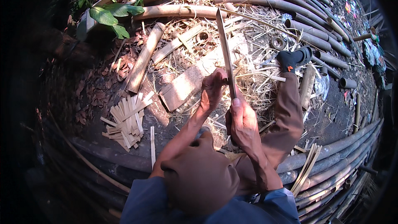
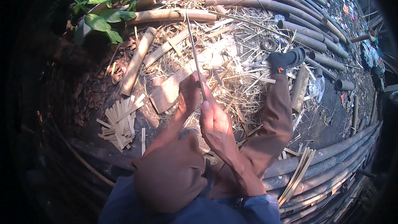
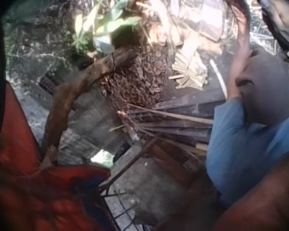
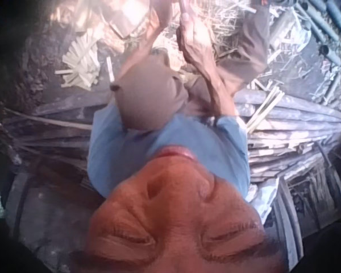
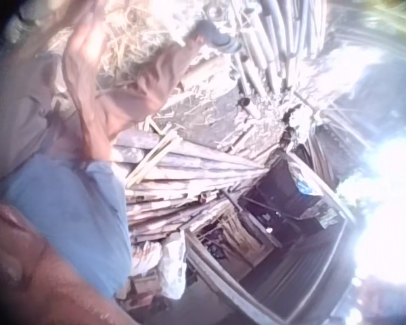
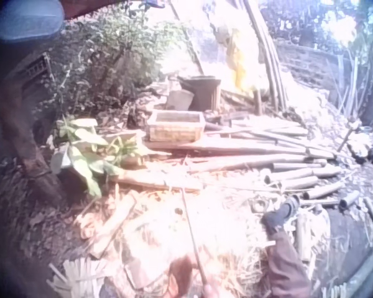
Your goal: The person sits on the ground and uses a machete to split bamboo strips into smaller pieces. They repeatedly pick up bamboo pieces, split them, and place the resulting strips on the ground.
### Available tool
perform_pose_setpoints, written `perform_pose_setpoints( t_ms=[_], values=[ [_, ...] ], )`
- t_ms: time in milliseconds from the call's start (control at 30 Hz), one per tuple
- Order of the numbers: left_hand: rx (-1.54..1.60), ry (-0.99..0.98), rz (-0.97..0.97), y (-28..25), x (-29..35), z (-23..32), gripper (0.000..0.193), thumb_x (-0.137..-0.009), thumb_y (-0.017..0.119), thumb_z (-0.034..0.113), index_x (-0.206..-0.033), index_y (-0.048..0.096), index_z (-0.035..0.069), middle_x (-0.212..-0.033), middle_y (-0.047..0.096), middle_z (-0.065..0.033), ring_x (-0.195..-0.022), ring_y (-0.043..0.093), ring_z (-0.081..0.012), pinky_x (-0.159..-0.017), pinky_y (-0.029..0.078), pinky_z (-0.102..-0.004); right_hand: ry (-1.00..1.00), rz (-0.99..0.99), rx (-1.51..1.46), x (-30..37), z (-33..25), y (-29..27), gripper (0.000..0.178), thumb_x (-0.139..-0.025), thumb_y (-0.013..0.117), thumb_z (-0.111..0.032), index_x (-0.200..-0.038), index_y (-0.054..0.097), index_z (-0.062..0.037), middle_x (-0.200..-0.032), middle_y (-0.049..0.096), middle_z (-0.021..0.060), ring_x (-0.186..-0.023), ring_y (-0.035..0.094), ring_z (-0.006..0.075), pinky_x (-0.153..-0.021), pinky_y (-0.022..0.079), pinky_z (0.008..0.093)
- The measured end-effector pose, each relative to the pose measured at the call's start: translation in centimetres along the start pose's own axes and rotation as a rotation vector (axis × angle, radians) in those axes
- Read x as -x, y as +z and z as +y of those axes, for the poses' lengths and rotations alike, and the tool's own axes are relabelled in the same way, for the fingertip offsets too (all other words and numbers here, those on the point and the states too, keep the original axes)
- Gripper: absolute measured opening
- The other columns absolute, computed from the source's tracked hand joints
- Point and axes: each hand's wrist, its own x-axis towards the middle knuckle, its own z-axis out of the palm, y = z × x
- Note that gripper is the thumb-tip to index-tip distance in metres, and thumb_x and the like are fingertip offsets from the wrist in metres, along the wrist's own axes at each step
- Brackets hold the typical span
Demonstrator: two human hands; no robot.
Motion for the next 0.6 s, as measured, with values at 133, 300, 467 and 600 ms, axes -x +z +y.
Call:
perform_pose_setpoints(
  t_ms=[133,300,467,600],
  values=[
    [0.224,-0.083,0.022,0.4,0.1,0.5,0.037,-0.101,0.049,0.033,-0.077,0.052,0.007,-0.077,0.049,0.0037,-0.072,0.047,-0.0059,-0.067,0.043,-0.0252,0.024,0.053,0.045,0.1,2.0,0.4,0.044,-0.102,0.040,-0.019,-0.143,0.039,-0.0023,-0.061,0.046,0.0020,-0.056,0.042,0.0091,-0.053,0.039,0.0275],
    [0.080,0.113,-0.038,1.2,-0.8,2.2,0.037,-0.102,0.048,0.033,-0.076,0.051,0.006,-0.074,0.047,0.0017,-0.072,0.046,-0.0068,-0.065,0.039,-0.0253,0.086,-0.003,-0.004,0.9,-0.6,-0.8,0.046,-0.103,0.039,-0.021,-0.144,0.037,-0.0005,-0.061,0.045,0.0026,-0.057,0.045,0.0095,-0.054,0.041,0.0277],
    [0.175,0.051,0.070,0.4,-0.8,0.1,0.033,-0.100,0.052,0.031,-0.077,0.054,0.007,-0.076,0.049,0.0030,-0.073,0.047,-0.0066,-0.066,0.040,-0.0238,-0.075,-0.009,-0.003,-0.8,2.6,0.3,0.046,-0.102,0.039,-0.020,-0.144,0.037,-0.0022,-0.064,0.053,0.0084,-0.058,0.052,0.0125,-0.058,0.044,0.0284],
    [0.166,0.039,0.029,1.1,-0.8,4.3,0.043,-0.101,0.047,0.040,-0.078,0.054,0.004,-0.078,0.051,0.0007,-0.072,0.048,-0.0081,-0.069,0.042,-0.0237,0.035,-0.089,0.075,0.5,-2.9,-1.1,0.044,-0.102,0.037,-0.018,-0.144,0.038,-0.0050,-0.073,0.057,0.0163,-0.064,0.055,0.0143,-0.063,0.046,0.0300]
  ],
)
